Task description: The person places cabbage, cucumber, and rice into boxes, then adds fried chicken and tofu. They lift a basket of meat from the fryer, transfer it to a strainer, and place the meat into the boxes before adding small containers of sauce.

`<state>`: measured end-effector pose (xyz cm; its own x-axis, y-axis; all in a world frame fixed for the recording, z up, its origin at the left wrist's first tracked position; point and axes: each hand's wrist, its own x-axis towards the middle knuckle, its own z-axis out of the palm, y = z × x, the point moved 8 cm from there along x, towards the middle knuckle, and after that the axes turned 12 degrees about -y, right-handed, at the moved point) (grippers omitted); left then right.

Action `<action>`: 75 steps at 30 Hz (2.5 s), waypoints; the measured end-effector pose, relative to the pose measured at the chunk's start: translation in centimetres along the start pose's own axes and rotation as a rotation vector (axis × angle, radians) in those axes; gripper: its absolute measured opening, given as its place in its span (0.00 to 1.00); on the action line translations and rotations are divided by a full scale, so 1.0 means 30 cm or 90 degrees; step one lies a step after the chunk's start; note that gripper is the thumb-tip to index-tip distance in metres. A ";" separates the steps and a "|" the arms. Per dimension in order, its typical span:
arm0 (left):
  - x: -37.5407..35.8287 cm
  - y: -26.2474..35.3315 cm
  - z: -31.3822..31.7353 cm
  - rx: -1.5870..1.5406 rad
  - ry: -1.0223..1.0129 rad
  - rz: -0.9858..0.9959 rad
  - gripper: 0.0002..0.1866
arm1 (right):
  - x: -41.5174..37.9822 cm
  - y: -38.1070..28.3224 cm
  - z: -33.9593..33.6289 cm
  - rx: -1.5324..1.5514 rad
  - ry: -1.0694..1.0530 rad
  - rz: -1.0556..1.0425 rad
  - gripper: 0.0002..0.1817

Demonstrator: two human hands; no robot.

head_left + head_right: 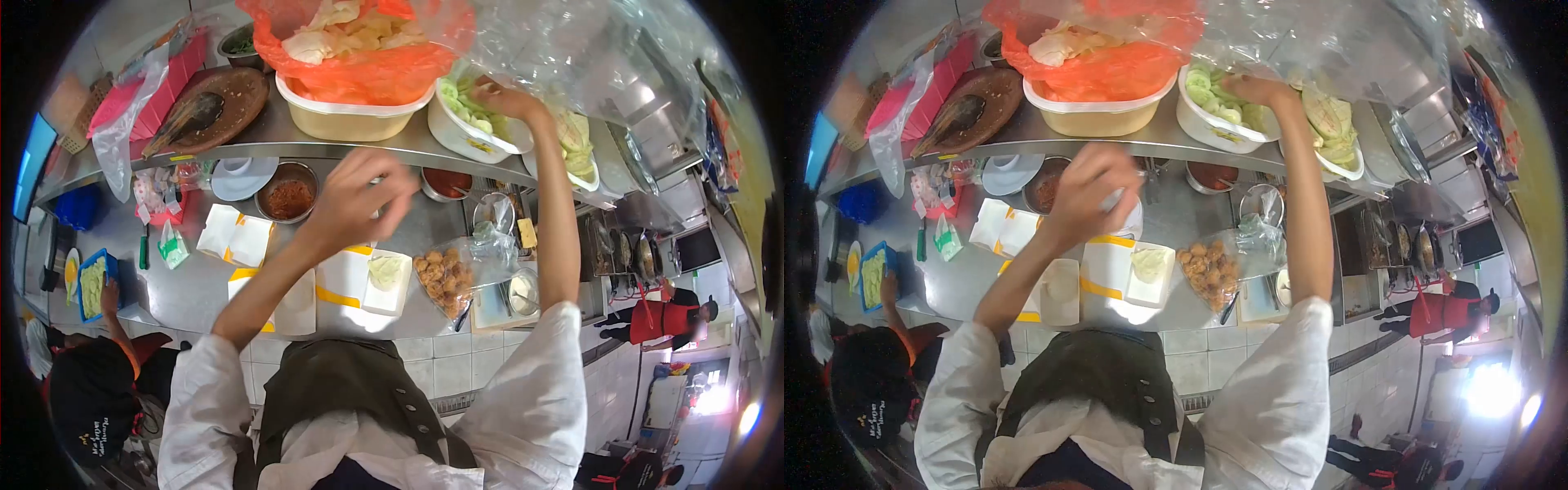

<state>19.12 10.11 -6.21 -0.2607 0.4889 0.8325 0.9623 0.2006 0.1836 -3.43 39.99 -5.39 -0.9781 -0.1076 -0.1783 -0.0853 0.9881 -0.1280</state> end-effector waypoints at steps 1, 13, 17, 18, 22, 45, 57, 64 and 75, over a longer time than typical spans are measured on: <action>0.114 -0.002 0.033 -0.010 -0.052 -0.023 0.13 | 0.038 -0.008 0.049 0.008 -0.097 -0.005 0.35; 0.392 -0.562 0.426 0.057 -0.506 -0.099 0.13 | -0.055 -0.049 -0.011 -0.149 0.188 -0.215 0.19; 0.431 -0.671 0.530 0.182 -0.556 -0.084 0.10 | -0.372 -0.060 -0.095 0.080 0.273 -0.173 0.13; 0.449 -0.688 0.552 0.210 -0.558 -0.077 0.10 | -0.400 -0.033 -0.085 0.164 0.288 -0.186 0.12; 0.487 -0.696 0.565 0.307 -0.510 -0.063 0.08 | -0.576 0.010 -0.068 0.293 0.471 -0.300 0.10; -0.715 0.192 0.803 -0.418 -0.289 -0.735 0.11 | -0.939 -0.069 1.383 1.090 -0.219 -0.085 0.18; -0.950 -0.118 0.953 0.202 -0.572 -0.441 0.14 | -0.699 0.061 1.512 0.684 -0.032 -0.106 0.14; -0.961 -0.296 0.882 -0.125 -0.247 -0.771 0.08 | -0.577 0.000 1.455 0.547 0.093 -0.168 0.15; -0.977 -0.334 0.896 -0.162 -0.384 -0.697 0.20 | -0.382 -0.194 1.503 0.527 -0.020 -0.295 0.15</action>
<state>15.05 16.59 -46.50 -0.8533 0.4918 -0.1732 0.1928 0.6062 0.7716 16.84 30.52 -46.60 -0.8738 -0.4846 0.0396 -0.2909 0.4558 -0.8412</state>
